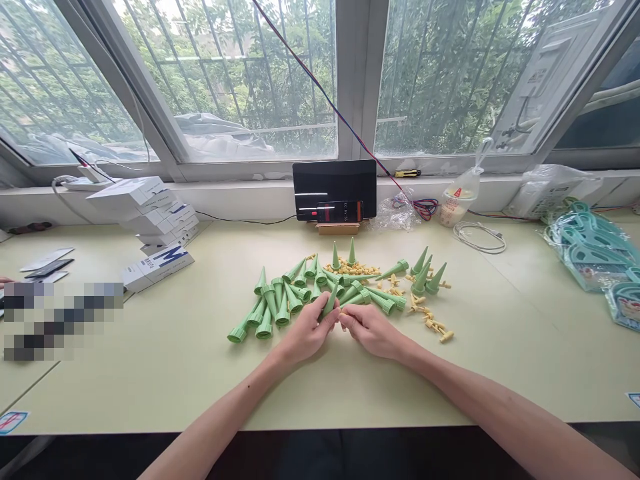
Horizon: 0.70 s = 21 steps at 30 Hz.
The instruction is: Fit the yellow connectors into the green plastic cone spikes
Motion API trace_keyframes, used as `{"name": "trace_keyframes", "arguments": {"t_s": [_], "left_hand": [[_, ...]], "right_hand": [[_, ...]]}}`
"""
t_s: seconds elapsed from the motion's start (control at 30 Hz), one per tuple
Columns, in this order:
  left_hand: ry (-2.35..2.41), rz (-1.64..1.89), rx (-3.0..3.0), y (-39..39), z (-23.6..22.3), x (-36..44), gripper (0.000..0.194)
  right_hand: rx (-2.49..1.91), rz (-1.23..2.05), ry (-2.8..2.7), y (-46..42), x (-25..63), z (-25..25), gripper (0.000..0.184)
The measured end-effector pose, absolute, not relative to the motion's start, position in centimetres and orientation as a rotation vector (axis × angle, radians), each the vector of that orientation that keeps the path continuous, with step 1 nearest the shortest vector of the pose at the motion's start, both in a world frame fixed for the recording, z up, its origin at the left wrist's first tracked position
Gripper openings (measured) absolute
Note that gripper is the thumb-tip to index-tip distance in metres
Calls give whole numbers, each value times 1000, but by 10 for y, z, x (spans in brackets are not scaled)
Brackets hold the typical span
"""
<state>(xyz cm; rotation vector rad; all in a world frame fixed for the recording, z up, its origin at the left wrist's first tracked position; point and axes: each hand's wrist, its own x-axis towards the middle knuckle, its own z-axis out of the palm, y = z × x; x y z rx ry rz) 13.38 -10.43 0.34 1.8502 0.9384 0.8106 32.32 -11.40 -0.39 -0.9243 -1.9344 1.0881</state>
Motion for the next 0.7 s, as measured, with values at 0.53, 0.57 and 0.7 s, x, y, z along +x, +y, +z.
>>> {"name": "trace_keyframes", "arguments": {"t_s": [0.53, 0.57, 0.7], "left_hand": [[963, 822, 1818, -106, 6, 135, 23], [959, 832, 1792, -105, 6, 135, 23], [962, 853, 1693, -105, 8, 137, 22]], "right_hand": [[-924, 1309, -1796, -116, 322, -5, 42], [-939, 1298, -1772, -115, 321, -5, 43], [-994, 1171, -1584, -113, 324, -6, 39]]}}
